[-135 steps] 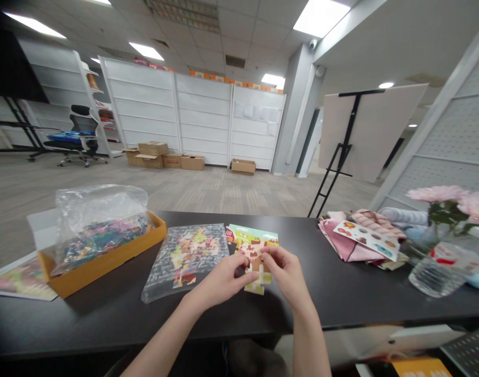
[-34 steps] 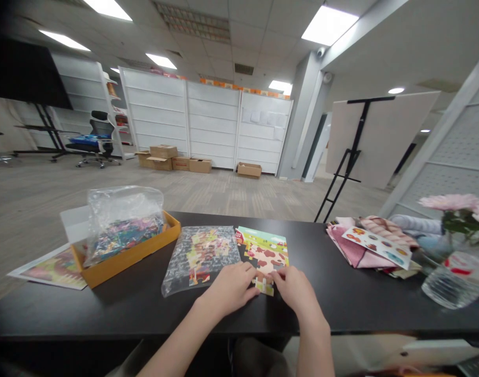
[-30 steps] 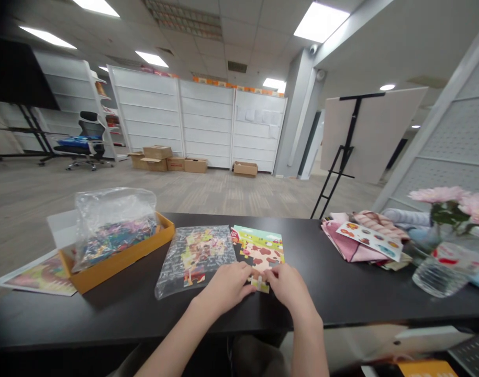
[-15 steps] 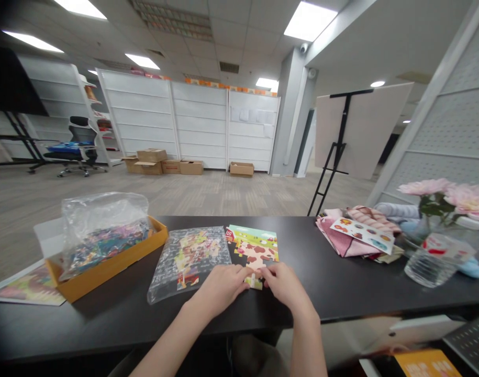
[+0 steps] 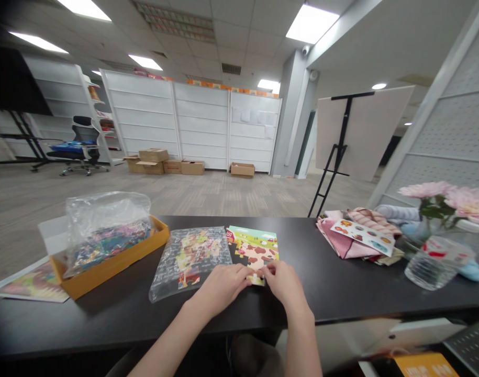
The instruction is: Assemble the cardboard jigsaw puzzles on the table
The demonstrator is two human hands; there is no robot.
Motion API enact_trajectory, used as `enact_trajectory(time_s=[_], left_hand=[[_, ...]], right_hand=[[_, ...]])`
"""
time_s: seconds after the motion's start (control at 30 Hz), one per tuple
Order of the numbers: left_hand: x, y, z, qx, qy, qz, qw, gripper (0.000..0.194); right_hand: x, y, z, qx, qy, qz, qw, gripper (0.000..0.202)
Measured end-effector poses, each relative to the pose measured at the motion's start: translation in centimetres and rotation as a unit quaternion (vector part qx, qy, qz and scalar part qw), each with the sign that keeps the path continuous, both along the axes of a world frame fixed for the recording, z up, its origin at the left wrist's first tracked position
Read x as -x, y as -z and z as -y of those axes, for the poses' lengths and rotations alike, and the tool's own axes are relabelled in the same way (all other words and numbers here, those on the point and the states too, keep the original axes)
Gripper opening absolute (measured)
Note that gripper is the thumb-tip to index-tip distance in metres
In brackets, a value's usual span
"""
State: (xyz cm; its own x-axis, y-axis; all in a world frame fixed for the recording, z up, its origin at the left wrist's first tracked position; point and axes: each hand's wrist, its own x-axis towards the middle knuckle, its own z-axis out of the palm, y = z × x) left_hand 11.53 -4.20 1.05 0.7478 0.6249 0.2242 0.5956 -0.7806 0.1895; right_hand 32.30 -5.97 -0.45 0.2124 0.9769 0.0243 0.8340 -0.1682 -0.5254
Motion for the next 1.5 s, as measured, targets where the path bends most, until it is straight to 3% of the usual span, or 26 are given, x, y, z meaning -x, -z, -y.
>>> enact_trajectory(time_s=[0.4, 0.73, 1.07, 1.23, 1.5], left_hand=[[0.0, -0.1, -0.2, 0.008, -0.004, 0.001, 1.000, 0.019], [-0.1, 0.2, -0.2, 0.027, -0.014, 0.019, 0.999, 0.018], [0.1, 0.8, -0.3, 0.039, -0.002, 0.069, 0.997, 0.024], [0.2, 0.8, -0.3, 0.026, 0.019, 0.080, 0.996, 0.017], [0.3, 1.1, -0.6, 0.010, 0.030, 0.086, 0.996, 0.011]], right_hand=[[0.5, -0.3, 0.5, 0.008, 0.003, -0.017, 1.000, 0.020], [1.7, -1.3, 0.7, 0.062, 0.031, -0.186, 0.980, 0.006], [1.6, -1.1, 0.7, 0.064, 0.015, -0.196, 0.978, 0.012], [1.5, -0.6, 0.7, 0.054, -0.001, -0.180, 0.982, 0.010], [0.6, -0.1, 0.3, 0.062, 0.044, -0.195, 0.978, 0.043]])
